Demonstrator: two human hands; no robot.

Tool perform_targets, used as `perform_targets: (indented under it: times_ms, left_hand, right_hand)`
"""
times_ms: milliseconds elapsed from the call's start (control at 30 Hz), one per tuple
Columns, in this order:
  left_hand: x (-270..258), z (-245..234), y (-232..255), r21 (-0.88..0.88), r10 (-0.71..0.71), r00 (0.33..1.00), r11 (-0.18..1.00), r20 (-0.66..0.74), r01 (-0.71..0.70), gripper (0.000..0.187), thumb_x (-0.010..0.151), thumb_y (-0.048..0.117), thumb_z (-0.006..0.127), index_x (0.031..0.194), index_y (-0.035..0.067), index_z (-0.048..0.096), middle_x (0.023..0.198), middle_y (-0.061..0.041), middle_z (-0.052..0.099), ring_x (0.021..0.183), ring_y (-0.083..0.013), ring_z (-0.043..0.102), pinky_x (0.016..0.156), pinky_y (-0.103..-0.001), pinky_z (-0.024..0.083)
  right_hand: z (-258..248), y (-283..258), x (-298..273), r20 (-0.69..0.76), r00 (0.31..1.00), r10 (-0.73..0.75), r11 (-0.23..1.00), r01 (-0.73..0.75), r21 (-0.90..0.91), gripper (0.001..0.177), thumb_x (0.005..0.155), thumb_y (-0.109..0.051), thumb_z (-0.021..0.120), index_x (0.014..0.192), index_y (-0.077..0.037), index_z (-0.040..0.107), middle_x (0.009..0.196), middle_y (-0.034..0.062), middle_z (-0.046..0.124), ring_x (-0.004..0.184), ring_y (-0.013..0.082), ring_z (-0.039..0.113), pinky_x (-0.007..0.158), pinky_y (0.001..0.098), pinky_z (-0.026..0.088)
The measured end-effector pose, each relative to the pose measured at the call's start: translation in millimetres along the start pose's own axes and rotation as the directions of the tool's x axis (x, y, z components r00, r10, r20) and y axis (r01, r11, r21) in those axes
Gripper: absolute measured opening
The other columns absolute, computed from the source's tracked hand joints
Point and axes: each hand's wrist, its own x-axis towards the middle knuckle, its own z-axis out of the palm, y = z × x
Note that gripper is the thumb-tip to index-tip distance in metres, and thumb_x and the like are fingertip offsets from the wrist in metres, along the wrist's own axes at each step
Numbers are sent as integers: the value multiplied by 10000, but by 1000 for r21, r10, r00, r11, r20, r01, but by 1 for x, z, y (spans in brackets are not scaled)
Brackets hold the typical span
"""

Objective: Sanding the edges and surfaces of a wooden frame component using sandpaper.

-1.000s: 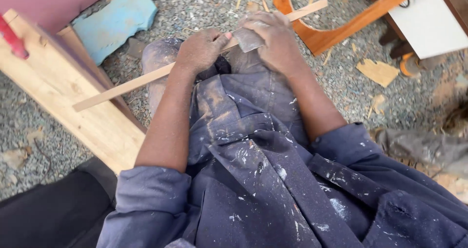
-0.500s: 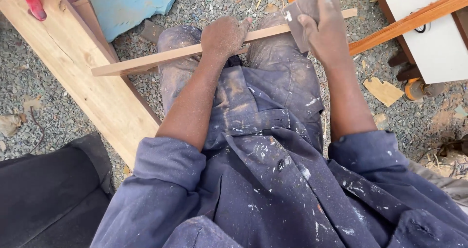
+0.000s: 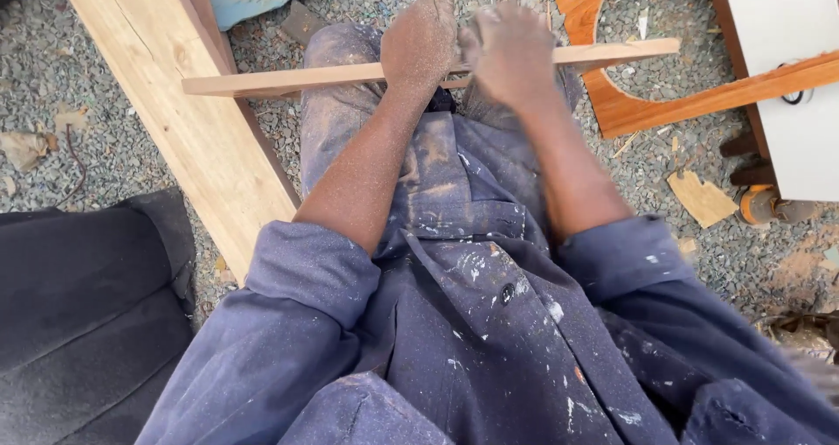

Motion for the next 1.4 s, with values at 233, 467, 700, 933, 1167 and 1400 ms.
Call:
perform_targets:
  times_ms: [233, 467, 700, 933, 1167, 1400]
  left_hand:
    - [0, 1, 12, 180, -185, 960, 972, 209, 149, 461, 979, 370, 473, 775, 34, 713, 766, -122, 729, 669, -324, 686, 682, -462, 545]
    - [12, 8, 4, 226, -271, 914, 952, 303, 207, 616, 1065, 535, 291, 695, 149, 596, 619, 24, 523, 524, -152, 513, 564, -362, 496]
    - [2, 3, 13, 189, -151, 956, 976, 250, 105, 640, 1046, 522, 308, 771, 86, 687, 734, -86, 676, 611, -264, 651, 644, -447, 536]
    - [2, 16, 30, 182, -93, 940, 983, 328, 34, 703, 1020, 658, 188, 584, 199, 494, 546, 67, 396, 445, -113, 359, 476, -337, 389]
    - [-25, 1, 81, 4, 101, 830, 992, 549, -124, 632, 1011, 465, 314, 885, 27, 753, 821, -237, 724, 875, -434, 748, 751, -564, 576]
    - [-26, 13, 109, 91, 84, 605, 963, 792, -253, 634, 990, 521, 371, 1036, 35, 777, 975, -225, 755, 1020, -420, 736, 836, -564, 566]
  right_hand:
    - [7, 119, -22, -291, 955, 58, 980, -110, -166, 435, 1148, -354, 460, 1172, -4, 718, 1057, 208, 656, 930, 368, 560, 876, 494, 355]
    - [4, 18, -17, -242, 969, -45, 999, 40, -27, 333, 1075, -326, 410, 1103, -88, 642, 998, 94, 564, 960, 289, 485, 899, 488, 388]
    - [0, 155, -66, -450, 891, 68, 985, -130, -109, 261, 1130, -247, 481, 1144, -39, 638, 1060, 163, 546, 957, 324, 445, 904, 482, 299]
    - [-7, 25, -46, -343, 931, 121, 987, -151, -62, 370, 1085, -309, 380, 1117, -97, 682, 962, 100, 573, 854, 258, 473, 776, 433, 395]
    - [-13, 56, -92, -269, 907, 324, 946, -315, 75, 323, 1082, -409, 486, 1235, -168, 638, 1106, 111, 575, 1131, 323, 557, 1011, 506, 322]
    - [-30, 139, -162, -167, 712, 682, 731, -653, 197, 408, 1147, -431, 315, 1292, -180, 601, 1132, 167, 634, 1201, 337, 575, 1118, 557, 178]
